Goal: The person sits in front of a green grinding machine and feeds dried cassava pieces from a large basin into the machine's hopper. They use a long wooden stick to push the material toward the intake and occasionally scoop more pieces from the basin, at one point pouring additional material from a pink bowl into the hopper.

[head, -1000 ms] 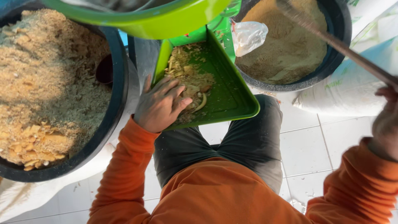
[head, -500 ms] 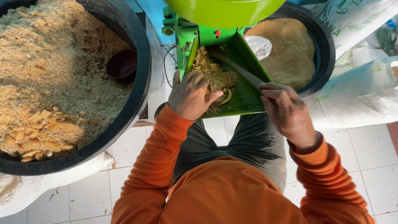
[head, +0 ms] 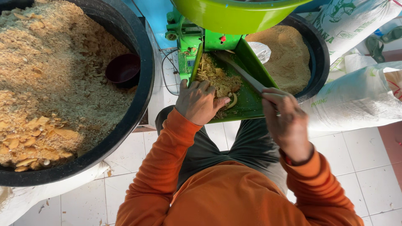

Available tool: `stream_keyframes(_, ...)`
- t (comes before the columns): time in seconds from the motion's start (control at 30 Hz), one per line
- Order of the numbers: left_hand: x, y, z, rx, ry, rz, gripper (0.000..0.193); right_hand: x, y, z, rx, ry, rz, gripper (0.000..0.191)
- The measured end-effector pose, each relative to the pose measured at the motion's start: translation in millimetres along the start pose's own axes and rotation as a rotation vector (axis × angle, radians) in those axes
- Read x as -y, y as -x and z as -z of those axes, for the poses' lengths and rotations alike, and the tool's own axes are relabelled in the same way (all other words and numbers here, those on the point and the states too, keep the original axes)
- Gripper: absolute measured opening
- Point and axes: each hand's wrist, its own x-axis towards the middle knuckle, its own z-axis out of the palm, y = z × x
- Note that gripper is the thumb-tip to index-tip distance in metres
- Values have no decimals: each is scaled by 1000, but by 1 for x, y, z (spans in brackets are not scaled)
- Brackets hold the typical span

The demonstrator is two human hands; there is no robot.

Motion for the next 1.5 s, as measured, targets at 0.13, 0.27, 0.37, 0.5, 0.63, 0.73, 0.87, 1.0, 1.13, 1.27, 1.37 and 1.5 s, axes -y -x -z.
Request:
stream_keyframes(0.13,3,0,-2,130,-21,24,60,15,1,52,67,-117,-149,12)
stream_keyframes(0.27,4,1,-6,45,-11,5,60,17,-12,51,195,-127,-80,12)
stream_keyframes(0.37,4,2,-6,-42,-38,-27,58,21,-18,40,179,-46,-35,14)
stream_keyframes(0.5,4,3,-3,107,-30,16,58,36,-18,37,97,-19,27,15)
stream_keyframes(0.63,3,1,0,107,-19,13,58,50,-19,31,74,-2,65,19)
stream_keyframes(0.73,3,0,1,87,-25,-1,57,54,-20,25,60,37,87,21)
stream_keyframes(0.87,2,0,3,131,-21,16,55,55,-19,19,63,53,103,22)
stream_keyframes(1.0,0,1,5,161,-32,23,56,51,-17,14,70,6,151,23)
stream_keyframes(1.13,1,-1,3,105,-49,-5,54,44,-16,8,53,0,103,21)
stream_keyframes(1.27,2,1,1,98,-22,-2,56,44,-13,6,52,-7,152,21)
stream_keyframes(1.37,2,1,1,151,-49,2,55,47,-11,6,35,14,78,20)
stream_keyframes(1.5,1,1,3,48,-38,-19,53,51,-12,3,38,19,61,20)
